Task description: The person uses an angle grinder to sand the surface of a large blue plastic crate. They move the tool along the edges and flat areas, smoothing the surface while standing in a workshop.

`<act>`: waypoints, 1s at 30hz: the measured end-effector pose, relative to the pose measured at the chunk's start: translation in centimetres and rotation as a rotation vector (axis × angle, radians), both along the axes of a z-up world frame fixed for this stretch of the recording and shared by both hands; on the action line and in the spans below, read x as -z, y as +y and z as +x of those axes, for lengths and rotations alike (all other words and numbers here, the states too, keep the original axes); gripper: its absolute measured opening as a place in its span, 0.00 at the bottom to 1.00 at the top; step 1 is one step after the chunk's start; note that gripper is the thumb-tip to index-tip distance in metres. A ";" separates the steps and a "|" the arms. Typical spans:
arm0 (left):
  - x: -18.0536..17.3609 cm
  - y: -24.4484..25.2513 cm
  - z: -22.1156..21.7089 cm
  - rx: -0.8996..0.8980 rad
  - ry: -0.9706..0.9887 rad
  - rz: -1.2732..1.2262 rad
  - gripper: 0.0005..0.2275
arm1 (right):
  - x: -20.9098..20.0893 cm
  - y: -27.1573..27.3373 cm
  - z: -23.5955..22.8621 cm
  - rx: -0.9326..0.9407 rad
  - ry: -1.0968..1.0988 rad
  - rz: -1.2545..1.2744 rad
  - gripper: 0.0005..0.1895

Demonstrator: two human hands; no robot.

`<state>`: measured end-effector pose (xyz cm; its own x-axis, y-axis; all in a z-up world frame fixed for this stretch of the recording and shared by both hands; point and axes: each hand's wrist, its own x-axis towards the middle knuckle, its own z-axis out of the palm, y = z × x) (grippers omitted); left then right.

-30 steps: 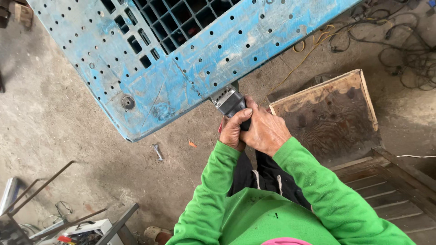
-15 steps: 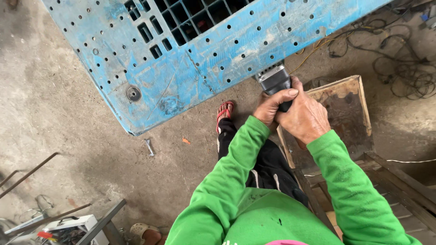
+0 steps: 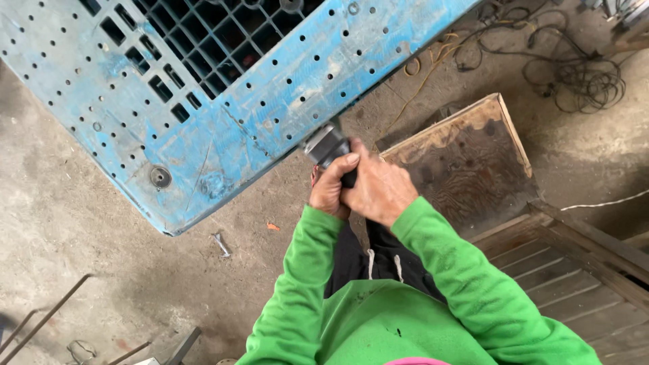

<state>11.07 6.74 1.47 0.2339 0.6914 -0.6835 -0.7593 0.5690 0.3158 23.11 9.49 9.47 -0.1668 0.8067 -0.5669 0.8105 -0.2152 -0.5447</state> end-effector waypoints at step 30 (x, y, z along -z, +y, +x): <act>1.6 3.4 3.7 0.277 0.333 0.207 0.18 | 4.1 -1.4 3.3 0.397 0.151 0.071 0.51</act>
